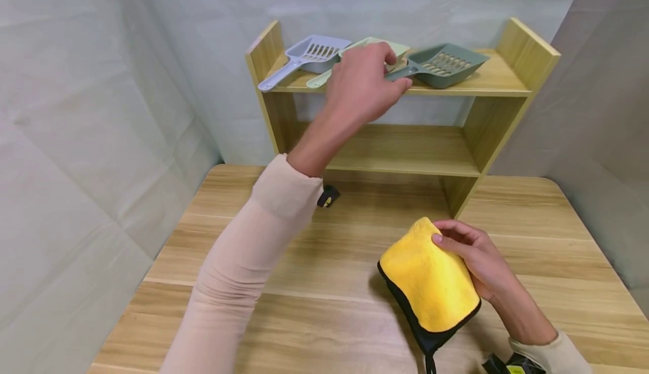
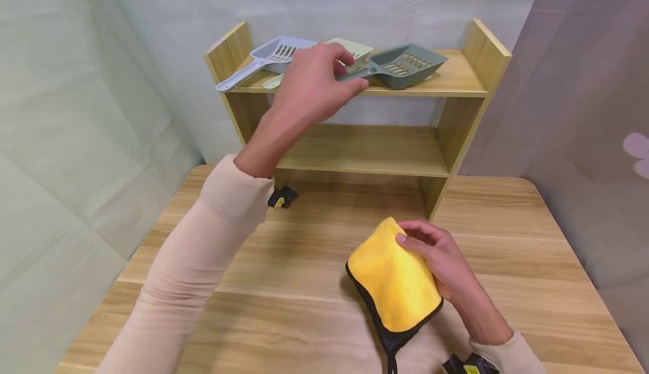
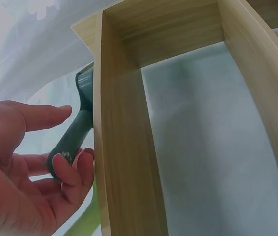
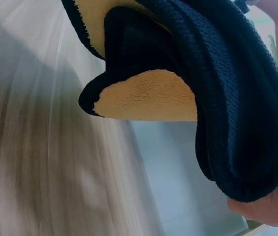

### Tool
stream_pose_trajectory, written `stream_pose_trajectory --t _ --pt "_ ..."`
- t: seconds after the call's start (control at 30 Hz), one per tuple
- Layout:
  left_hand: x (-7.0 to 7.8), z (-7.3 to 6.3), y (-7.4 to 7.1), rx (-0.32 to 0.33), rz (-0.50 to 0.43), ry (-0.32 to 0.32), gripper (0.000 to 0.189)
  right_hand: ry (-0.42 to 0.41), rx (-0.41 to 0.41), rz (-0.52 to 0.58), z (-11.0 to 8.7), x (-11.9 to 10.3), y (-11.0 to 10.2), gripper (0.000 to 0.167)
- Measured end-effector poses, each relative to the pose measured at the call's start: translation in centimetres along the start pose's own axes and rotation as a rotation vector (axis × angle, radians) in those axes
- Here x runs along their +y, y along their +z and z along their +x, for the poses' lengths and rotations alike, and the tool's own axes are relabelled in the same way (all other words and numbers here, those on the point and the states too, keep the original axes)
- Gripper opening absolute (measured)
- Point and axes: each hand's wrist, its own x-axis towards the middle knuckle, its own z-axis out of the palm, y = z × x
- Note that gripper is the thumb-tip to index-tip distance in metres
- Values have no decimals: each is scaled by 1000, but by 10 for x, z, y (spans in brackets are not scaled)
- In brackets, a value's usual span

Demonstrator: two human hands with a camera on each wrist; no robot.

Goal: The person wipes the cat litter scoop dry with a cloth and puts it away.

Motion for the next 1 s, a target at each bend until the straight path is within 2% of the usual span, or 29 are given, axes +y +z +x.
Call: stream_pose_trajectory --t 0.2,0.37,0.53,0.7,0.83,1.0 --pt "-15 -15 -6 19 -42 -13 54 3 10 -10 -1 -1 0 23" --pt "-28 -32 -11 59 -81 13 55 3 8 -20 -3 -1 -1 23" --pt "-45 -56 -15 118 -148 73 50 3 -7 -19 -3 0 -2 24" --pt "-68 -88 -15 185 -173 149 49 8 -28 -20 -3 0 -3 24" --pt "-91 -111 -10 195 -174 183 47 36 -56 -16 -2 -1 -5 23" --pt "-128 -137 2 161 -154 153 43 93 -116 -1 -2 3 -11 24"
